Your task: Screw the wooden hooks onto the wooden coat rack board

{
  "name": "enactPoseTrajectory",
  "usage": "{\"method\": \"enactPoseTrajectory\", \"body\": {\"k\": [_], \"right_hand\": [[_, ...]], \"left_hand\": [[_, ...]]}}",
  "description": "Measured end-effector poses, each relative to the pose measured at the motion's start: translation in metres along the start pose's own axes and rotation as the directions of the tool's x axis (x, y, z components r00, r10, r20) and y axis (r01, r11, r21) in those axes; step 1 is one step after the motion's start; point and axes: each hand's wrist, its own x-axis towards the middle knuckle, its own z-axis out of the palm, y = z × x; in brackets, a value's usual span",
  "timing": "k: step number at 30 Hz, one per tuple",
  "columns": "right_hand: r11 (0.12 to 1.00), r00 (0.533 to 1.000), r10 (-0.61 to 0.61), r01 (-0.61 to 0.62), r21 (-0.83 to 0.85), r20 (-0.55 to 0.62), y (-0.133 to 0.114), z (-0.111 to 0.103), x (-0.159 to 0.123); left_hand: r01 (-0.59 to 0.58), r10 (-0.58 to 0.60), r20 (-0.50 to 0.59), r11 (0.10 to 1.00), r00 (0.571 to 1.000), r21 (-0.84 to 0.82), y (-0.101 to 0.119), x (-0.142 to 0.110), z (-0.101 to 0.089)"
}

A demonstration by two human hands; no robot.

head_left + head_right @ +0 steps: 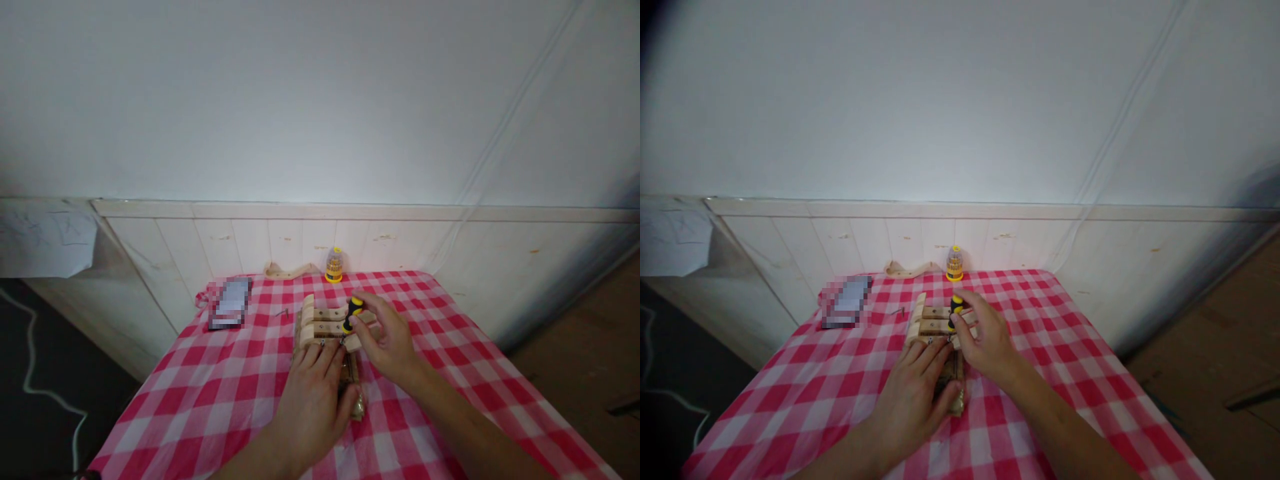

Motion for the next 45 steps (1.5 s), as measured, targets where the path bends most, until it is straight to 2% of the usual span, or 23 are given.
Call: {"method": "enactPoseTrajectory", "body": {"k": [8,13,20,28,45], "right_hand": [[0.996,0.999,-0.050,0.052,-0.079,0.020,0.004,-0.004,0.001],[0.995,0.995,-0.094,0.095,-0.045,0.025,0.009,0.000,-0.002],[0.989,0.989,-0.145,0.145,-0.035,0.007,0.003,0.001,0.000],[0.994,0.993,-0.113,0.113,-0.004,-0.019,0.002,0.003,0.002],[0.989,0.984,-0.149,0.146,-0.038,-0.100,0.008,0.007,0.004]], "left_hand": [[-0.017,0.017,-0.011,1.000,1.000,-0.007,-0.003,-0.002,0.001],[-0.024,0.024,0.008,1.000,1.000,-0.020,-0.006,-0.001,0.003],[-0.004,0.004,0.020,1.000,1.000,-0.004,-0.006,-0.002,0.005],[0.007,-0.007,0.021,1.000,1.000,-0.020,-0.005,0.000,0.003],[0.085,-0.077,0.074,0.990,0.994,-0.109,-0.002,0.005,0.001]]}}
